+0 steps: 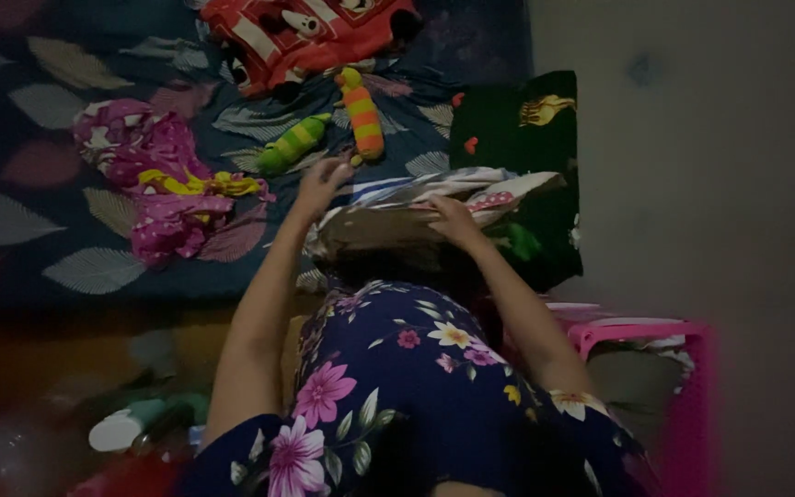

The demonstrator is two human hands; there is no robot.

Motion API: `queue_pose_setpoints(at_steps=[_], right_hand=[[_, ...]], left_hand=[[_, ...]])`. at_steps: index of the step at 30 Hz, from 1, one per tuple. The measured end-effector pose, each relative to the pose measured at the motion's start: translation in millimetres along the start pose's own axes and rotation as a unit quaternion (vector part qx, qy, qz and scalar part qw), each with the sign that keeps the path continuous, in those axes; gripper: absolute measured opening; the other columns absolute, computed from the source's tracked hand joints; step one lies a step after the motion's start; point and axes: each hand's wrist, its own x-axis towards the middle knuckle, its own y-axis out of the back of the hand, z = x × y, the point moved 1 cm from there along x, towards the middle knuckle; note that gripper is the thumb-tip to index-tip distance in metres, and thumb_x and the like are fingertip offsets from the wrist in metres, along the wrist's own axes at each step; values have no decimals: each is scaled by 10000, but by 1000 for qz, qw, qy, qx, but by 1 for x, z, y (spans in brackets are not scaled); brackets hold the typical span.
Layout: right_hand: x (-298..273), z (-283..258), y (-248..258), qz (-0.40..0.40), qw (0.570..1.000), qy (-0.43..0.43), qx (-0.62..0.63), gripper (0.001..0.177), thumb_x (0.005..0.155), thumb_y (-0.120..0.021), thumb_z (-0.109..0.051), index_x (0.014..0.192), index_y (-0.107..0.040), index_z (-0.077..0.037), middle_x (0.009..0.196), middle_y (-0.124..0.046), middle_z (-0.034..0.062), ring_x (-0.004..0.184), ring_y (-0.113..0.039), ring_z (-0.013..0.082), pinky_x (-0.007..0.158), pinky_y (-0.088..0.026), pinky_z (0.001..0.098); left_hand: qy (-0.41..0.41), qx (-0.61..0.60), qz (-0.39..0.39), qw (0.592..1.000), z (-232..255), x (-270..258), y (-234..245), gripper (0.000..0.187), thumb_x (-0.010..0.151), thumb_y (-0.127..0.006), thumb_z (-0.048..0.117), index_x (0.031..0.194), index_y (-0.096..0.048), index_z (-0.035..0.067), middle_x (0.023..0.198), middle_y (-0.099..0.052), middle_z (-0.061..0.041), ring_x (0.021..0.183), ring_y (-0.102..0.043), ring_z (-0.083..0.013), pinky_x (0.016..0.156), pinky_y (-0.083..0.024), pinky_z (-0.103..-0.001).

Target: Arranging and folding pillowcases and linens on a bed.

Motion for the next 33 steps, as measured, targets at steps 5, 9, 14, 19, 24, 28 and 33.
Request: queue_pose_setpoints(at_steps=[5, 9, 14, 19, 24, 28, 33], right_hand=[[21, -7, 24, -70, 995, -7, -68, 412, 781, -820, -215, 1128, -639, -86, 1129, -669, 153, 1112, -646, 350, 941, -510, 455], [22, -25, 82, -17, 954, 33, -297, 617, 538, -899, -324, 1120, -750, -187, 1147, -686, 162, 1140, -627, 411, 895, -494, 614], [20, -4, 79, 47, 944, 69, -318, 725, 414, -920, -205, 1126, -781, -193, 1261, -665, 226, 1202, -574, 506, 841, -496, 660], [29, 24, 41, 1, 986, 76, -150, 511, 695, -818, 0, 1183, -716, -115, 1220, -694, 125, 1178, -601, 363, 994, -501, 456], [47, -27, 11, 50, 990, 129, -4, 372, 797, -747, 11, 1156, -705, -76, 1059, -699, 157, 1002, -675, 362, 867, -547, 443], [50, -52, 30, 119, 980, 159, 20, 288, 855, -729, -1, 1127, -702, -93, 1046, -696, 145, 1001, -676, 344, 864, -545, 426], [52, 3, 57, 312, 919, -64, 234, 245, 1012, -648, -154, 1234, -578, -80, 1129, -601, 80, 1001, -611, 199, 865, -523, 337]], left_hand=[[-138, 236, -205, 940, 42, -30, -42, 667, 899, -736, 406, 1430, -538, 54, 1413, -590, -217, 1282, -569, -405, 1019, -463, -490], [-161, 629, -78, 757, -27, -38, -75, 248, 1038, -595, 191, 1270, -656, 128, 1216, -662, -127, 1161, -648, -340, 896, -560, -508], [-100, 599, -129, 784, -56, -35, -60, 194, 996, -581, 182, 1157, -688, 165, 1170, -666, -109, 1099, -663, -337, 815, -578, -493], [-116, 582, -106, 798, -44, -49, -79, 253, 953, -611, 195, 1195, -661, 143, 1226, -641, -120, 1124, -651, -347, 779, -585, -491], [-230, 527, 55, 816, 6, -45, -107, 790, 690, -804, 444, 1340, -608, 40, 1182, -678, -154, 1029, -672, -369, 785, -552, -573], [-164, 426, -2, 890, -18, -14, -86, 490, 931, -761, 267, 1412, -670, 287, 1154, -749, -117, 1017, -716, -356, 800, -552, -519], [-220, 354, 24, 909, 50, -23, -51, 531, 810, -768, 179, 1327, -734, 295, 1043, -758, -116, 920, -731, -333, 776, -568, -469]])
